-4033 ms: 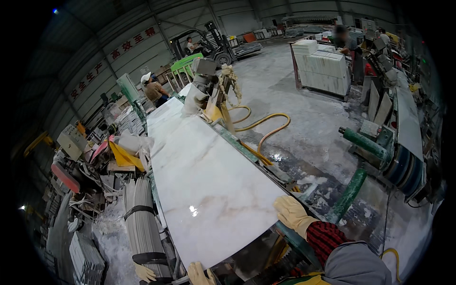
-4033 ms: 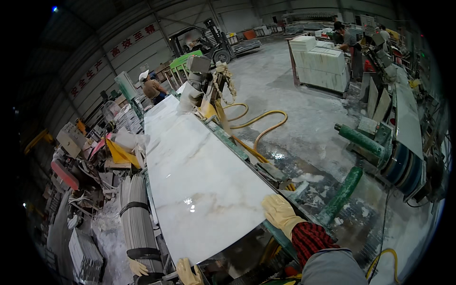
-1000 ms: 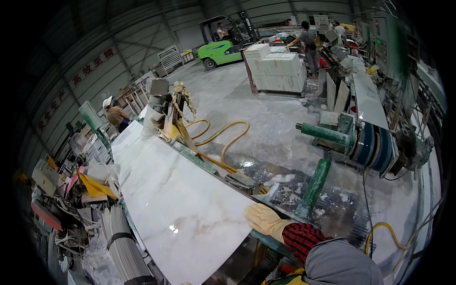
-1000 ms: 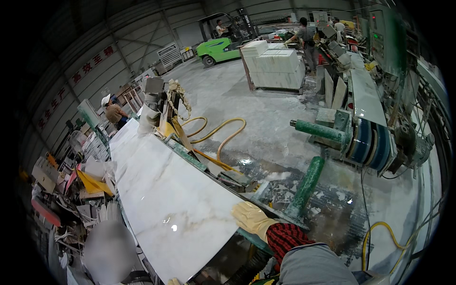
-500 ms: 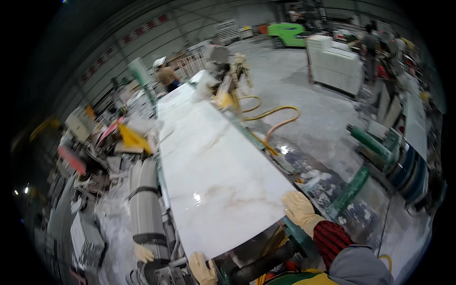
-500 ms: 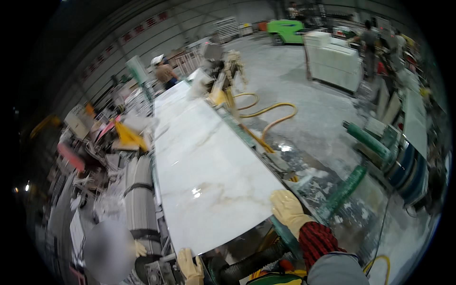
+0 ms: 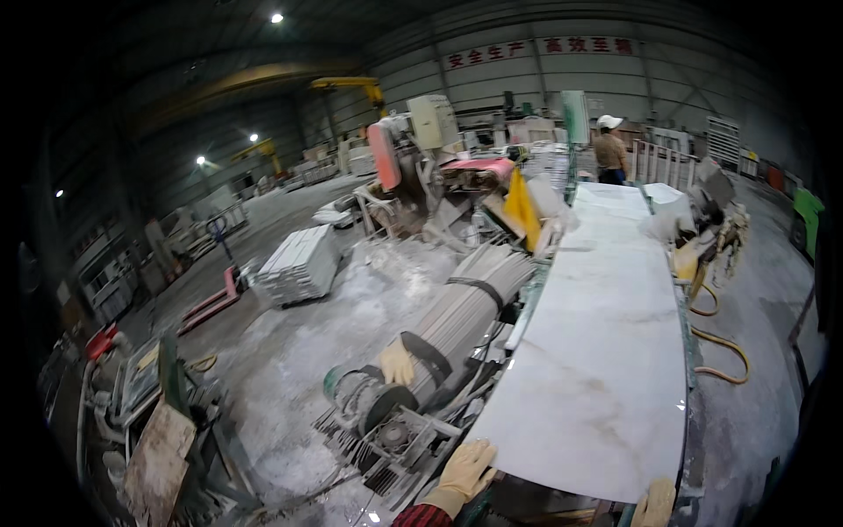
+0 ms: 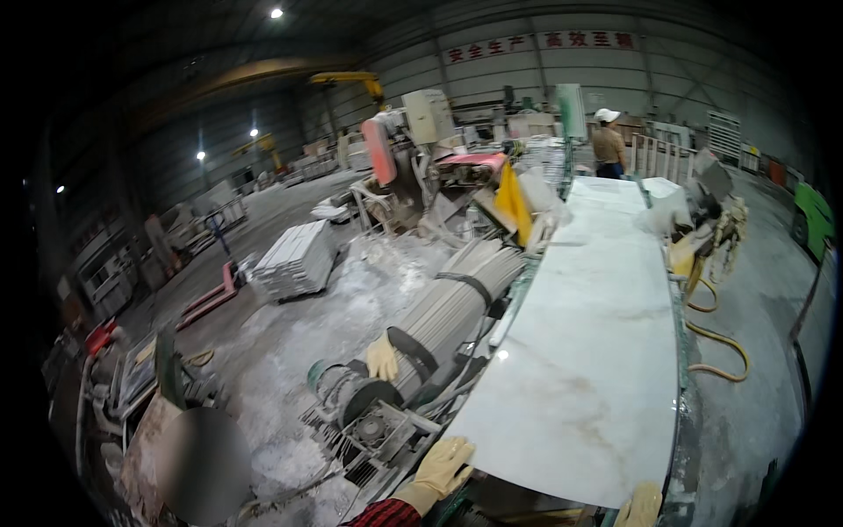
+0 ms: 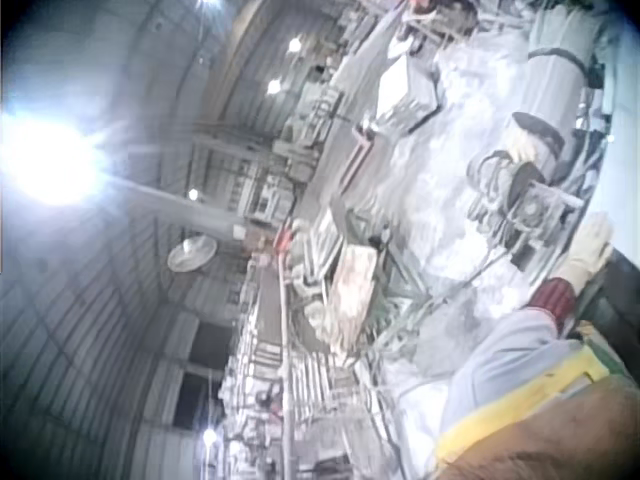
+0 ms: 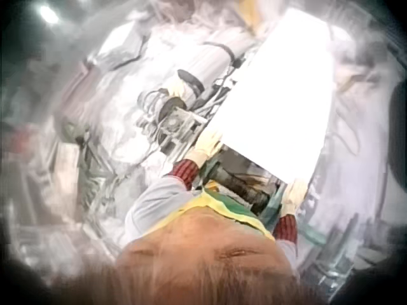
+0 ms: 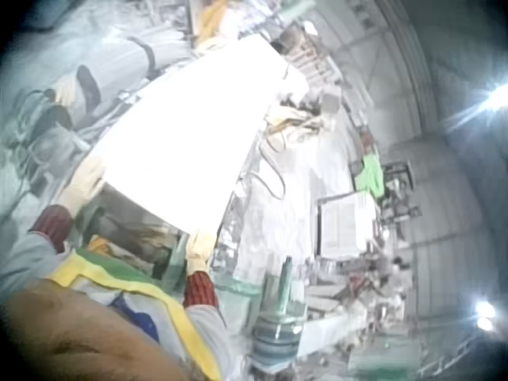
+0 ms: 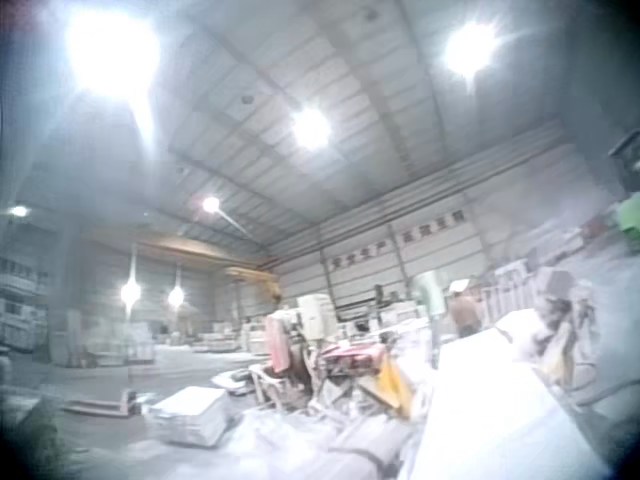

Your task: The person guides large white stone slabs through a conveyor system in a factory. They use both hands to position and move the slabs along the rollers, ensuring they pass through the machinery correctly. Other workers and a forklift are visible in the background.

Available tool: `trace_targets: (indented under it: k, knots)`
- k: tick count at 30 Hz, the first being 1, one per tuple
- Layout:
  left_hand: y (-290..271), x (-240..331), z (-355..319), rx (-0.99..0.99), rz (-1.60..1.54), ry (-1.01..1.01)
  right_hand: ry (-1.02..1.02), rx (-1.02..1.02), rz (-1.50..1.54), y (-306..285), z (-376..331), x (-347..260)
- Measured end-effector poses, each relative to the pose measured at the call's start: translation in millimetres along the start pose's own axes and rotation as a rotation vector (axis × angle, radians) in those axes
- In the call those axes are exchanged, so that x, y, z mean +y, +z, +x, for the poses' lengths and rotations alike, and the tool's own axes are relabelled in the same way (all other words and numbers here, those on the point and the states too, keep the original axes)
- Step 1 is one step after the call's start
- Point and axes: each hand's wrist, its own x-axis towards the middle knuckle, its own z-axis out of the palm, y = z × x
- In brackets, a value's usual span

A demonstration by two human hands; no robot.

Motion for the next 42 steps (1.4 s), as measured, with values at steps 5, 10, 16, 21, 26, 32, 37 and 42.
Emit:
trace_targets:
  k: [5,10,16,21,26,32,37,42]
  knots:
    - [-2,1,-6,0.005,-0.017,-0.036,-0.074,0.006,0.003,-3,0,1]
    - [-10,5,-4,-0.003,-0.036,-0.045,-0.066,-0.012,0.009,-9,-2,-2]
    - [-14,8,-4,-0.004,-0.041,-0.052,-0.037,-0.031,-0.004,-8,-6,-1]
    - [-11,6,-8,0.000,-0.035,-0.044,-0.125,0.187,0.023,24,-14,20]
    - [-8,5,-8,-0.029,-0.023,-0.043,-0.158,0.253,0.030,38,-19,29]
    - [-11,6,-12,0.003,-0.035,-0.035,-0.159,0.317,0.053,23,-17,8]
    - [-19,10,-9,-0.002,-0.037,-0.031,-0.155,0.321,0.056,7,-15,-5]
    - [-18,10,-14,0.000,-0.018,-0.046,-0.158,0.169,0.008,-11,-15,-6]
